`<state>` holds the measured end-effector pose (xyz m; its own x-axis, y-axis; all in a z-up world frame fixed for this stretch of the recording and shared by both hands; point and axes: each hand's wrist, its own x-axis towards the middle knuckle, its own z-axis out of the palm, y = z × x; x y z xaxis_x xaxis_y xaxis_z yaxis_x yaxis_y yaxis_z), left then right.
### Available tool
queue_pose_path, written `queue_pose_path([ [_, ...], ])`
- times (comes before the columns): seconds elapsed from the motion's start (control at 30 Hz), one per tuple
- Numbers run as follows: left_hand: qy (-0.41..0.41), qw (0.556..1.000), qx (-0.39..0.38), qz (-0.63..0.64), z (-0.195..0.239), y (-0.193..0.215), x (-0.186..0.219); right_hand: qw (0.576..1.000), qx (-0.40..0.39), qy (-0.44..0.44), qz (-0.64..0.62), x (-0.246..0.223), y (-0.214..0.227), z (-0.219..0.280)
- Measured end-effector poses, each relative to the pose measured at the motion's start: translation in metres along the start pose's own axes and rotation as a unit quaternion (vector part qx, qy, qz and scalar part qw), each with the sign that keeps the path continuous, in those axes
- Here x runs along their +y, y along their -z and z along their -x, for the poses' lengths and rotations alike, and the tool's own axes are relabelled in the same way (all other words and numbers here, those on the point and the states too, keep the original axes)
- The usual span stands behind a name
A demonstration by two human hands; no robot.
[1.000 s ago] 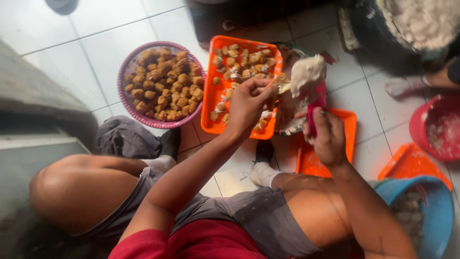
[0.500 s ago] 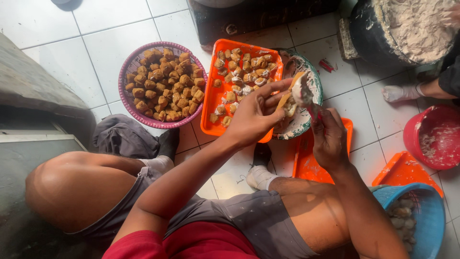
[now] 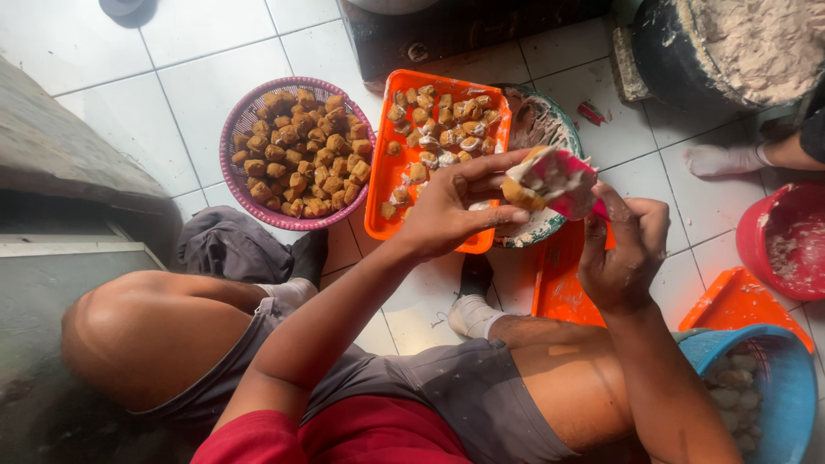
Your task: The person sits on the floor and repeatedly picks up small fried food items from a pink basket. Using a pink spatula, they scoop a white paste from a bowl and spread it over each item before placing it into an orange tray.
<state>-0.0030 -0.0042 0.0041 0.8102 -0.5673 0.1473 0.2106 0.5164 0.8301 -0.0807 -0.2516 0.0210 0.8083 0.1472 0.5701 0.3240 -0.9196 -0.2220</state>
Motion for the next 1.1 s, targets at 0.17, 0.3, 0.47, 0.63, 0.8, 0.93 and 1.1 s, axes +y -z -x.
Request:
queue_pose_path([
  [0.17,-0.081,0.987,0.067,-0.123,0.000,-0.001,-0.005,0.998,-0.011,0.044,0.053,-0.005,0.003,-0.001],
  [0.3,-0.101,0.983,0.145,-0.040,-0.005,0.036,-0.020,0.951,-0.141,-0.163,-0.223,0.004,-0.005,0.001],
  [0.47,-0.106,0.917,0.226,-0.310,-0.001,0.132,-0.065,0.615,-0.190,-0.458,-0.614,0.023,-0.007,0.006],
  [0.63,0.107,0.845,0.325,-0.412,0.029,0.176,-0.158,0.580,-0.141,-0.460,-0.657,0.038,0.001,0.010],
  [0.8,0.052,0.809,0.340,-0.477,-0.008,0.203,-0.196,0.578,-0.120,-0.484,-0.645,0.047,0.000,0.012],
  [0.93,-0.012,0.770,0.340,-0.539,-0.024,0.245,-0.178,0.566,-0.107,-0.495,-0.650,0.056,-0.001,0.017],
  [1.1,0.012,0.758,0.431,-0.489,0.062,0.295,-0.155,0.560,-0.059,-0.509,-0.651,0.068,-0.005,0.018],
])
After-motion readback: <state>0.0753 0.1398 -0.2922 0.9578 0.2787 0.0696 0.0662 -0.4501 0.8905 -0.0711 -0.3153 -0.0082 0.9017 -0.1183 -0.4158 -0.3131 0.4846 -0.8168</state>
